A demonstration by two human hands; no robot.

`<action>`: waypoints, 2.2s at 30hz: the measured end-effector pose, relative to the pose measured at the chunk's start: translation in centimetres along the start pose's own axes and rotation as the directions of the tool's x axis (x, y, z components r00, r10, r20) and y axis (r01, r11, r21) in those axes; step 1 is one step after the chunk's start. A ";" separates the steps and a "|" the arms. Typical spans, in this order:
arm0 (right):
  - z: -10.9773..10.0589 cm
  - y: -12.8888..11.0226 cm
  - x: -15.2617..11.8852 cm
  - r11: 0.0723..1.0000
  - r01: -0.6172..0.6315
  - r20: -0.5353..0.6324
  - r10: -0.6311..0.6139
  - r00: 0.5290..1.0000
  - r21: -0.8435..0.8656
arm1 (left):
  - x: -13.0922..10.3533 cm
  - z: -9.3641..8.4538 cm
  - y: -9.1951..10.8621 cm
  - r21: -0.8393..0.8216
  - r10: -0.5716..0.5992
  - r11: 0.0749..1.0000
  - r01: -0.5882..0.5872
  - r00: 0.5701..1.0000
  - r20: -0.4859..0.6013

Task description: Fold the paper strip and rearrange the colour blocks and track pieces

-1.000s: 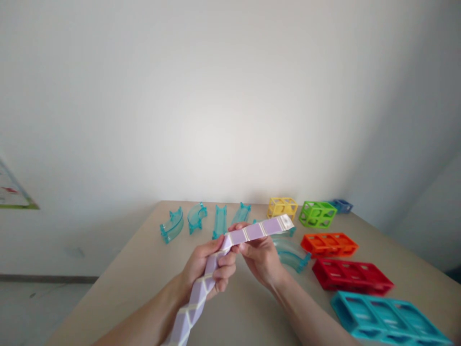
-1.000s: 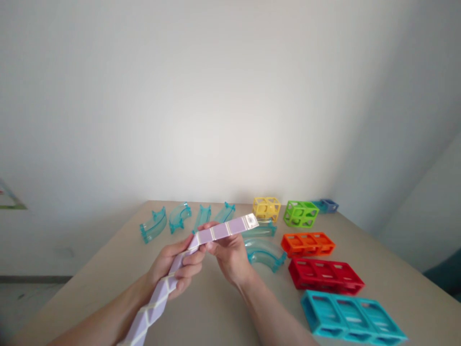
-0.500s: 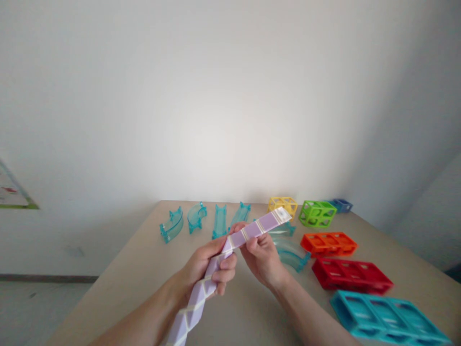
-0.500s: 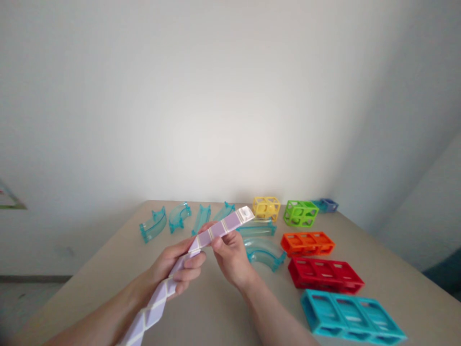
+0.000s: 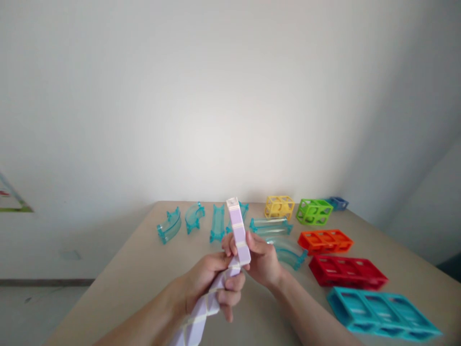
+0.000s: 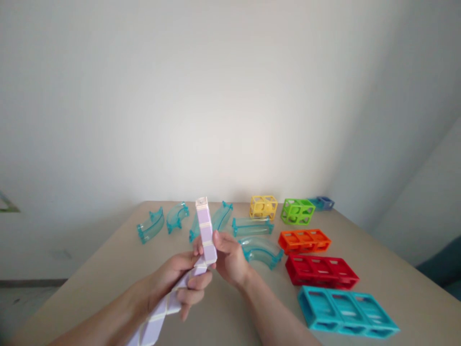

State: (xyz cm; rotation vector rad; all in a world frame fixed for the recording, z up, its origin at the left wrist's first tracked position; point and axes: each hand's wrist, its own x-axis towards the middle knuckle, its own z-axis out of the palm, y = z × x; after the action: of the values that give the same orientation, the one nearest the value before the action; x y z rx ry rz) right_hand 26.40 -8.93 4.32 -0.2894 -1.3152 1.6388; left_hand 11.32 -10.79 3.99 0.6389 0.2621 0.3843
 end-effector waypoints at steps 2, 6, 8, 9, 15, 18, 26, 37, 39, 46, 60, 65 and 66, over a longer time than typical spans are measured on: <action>-0.3 -0.2 0.0 0.996 -0.052 0.004 0.052 0.999 0.077 | 0.1 0.2 -0.4 0.006 0.021 1.000 -0.021 0.999 -0.047; -0.7 -0.2 -0.1 0.971 -0.111 -0.011 0.116 0.993 0.210 | 0.4 0.2 -0.8 0.031 0.072 0.997 -0.068 0.989 -0.129; -0.8 0.0 -0.1 0.958 -0.131 -0.044 0.147 0.988 0.256 | 0.6 0.1 -0.9 0.068 0.117 0.992 -0.108 0.982 -0.145; -0.8 0.1 -0.1 0.951 -0.144 -0.062 0.166 0.984 0.272 | 0.7 0.0 -0.9 0.094 0.149 0.986 -0.136 0.977 -0.151; -1.1 0.8 0.1 0.932 -0.196 -0.102 0.237 0.966 0.306 | 1.2 -0.7 -1.2 0.311 0.281 0.926 -0.215 0.941 -0.188; -1.2 0.7 0.1 0.921 -0.192 -0.102 0.239 0.966 0.339 | 1.3 -0.5 -1.6 0.352 0.317 0.903 -0.247 0.935 -0.157; -0.6 0.3 0.1 0.920 -0.185 -0.093 0.230 0.969 0.345 | 1.2 0.0 -1.5 0.316 0.388 0.877 -0.363 0.922 -0.018; 0.0 0.5 0.3 0.992 0.125 -0.300 -0.108 0.948 0.037 | 0.9 -0.1 -0.4 0.119 0.410 0.909 -0.399 0.908 -0.082; -0.2 0.4 0.2 0.987 0.155 -0.310 -0.157 0.938 -0.032 | 0.8 -0.1 -0.1 0.060 0.372 0.928 -0.367 0.924 -0.091; -0.8 0.3 -0.2 0.964 0.181 -0.210 -0.221 0.952 -0.193 | 0.3 -0.4 0.8 -0.071 0.287 0.953 -0.294 0.954 -0.091; -0.8 0.4 -0.2 0.960 0.157 -0.118 -0.188 0.975 -0.230 | -0.1 -1.0 0.9 0.109 0.230 0.969 -0.224 0.972 -0.043; -0.2 0.1 -0.2 0.988 0.031 -0.035 -0.037 0.999 -0.152 | 0.1 -1.5 0.4 0.062 0.017 0.998 -0.019 1.000 0.025; -0.1 0.0 -0.1 0.992 0.001 -0.018 -0.003 1.000 -0.124 | 0.2 -1.6 0.2 0.052 0.004 0.999 -0.005 1.000 0.027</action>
State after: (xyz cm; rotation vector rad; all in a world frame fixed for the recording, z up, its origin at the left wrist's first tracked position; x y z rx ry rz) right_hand 26.54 -8.98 4.22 -0.3767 -1.4053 1.5524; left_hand 10.84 -9.70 2.89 0.6960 0.2454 0.3737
